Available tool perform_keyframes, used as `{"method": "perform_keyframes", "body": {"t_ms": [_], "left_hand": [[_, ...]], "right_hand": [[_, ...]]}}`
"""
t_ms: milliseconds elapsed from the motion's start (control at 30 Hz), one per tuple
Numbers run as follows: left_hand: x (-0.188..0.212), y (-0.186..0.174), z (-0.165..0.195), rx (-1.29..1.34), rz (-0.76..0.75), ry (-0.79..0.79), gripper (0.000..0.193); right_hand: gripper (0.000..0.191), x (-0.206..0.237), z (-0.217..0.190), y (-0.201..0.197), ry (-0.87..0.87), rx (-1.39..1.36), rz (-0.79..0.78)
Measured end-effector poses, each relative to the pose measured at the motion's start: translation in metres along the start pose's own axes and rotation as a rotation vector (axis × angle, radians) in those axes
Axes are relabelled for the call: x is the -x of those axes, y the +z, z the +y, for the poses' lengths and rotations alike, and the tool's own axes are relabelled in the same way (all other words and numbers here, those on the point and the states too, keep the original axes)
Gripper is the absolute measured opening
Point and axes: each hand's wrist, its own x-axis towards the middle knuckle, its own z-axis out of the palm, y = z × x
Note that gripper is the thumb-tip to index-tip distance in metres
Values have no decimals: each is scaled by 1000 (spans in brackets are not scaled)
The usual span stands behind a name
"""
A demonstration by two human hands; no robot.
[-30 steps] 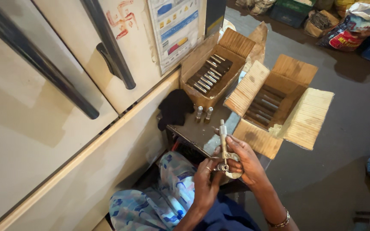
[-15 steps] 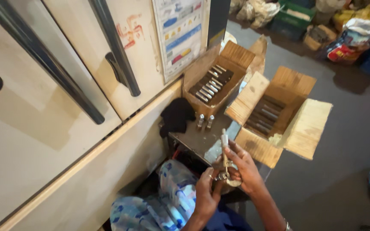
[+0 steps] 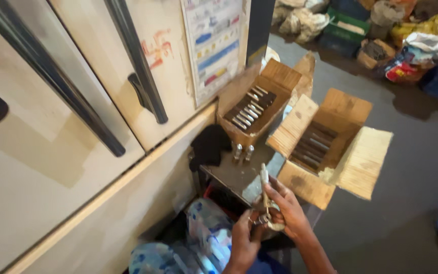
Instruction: The person opens a machine door, retrieves a cylindrical metal part, and measures it with a caliper. They repeat this process for several parts, placing each measured part into a cardboard box.
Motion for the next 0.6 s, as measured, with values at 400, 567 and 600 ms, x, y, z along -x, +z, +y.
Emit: {"method": "perform_keyframes", "body": {"t_ms": [400,567,600], "left_hand": [[0,-4,-5,17,1,-22,32],[-1,-2,-13,-52,4,-50,28],[0,-1,-13,-34,8,-38,30]], "right_hand": [[27,-2,9,-1,0,-40,-46],[36,-4,4,2,83,-27,-2],[36,-3,5,1,59,-26,-30]]}}
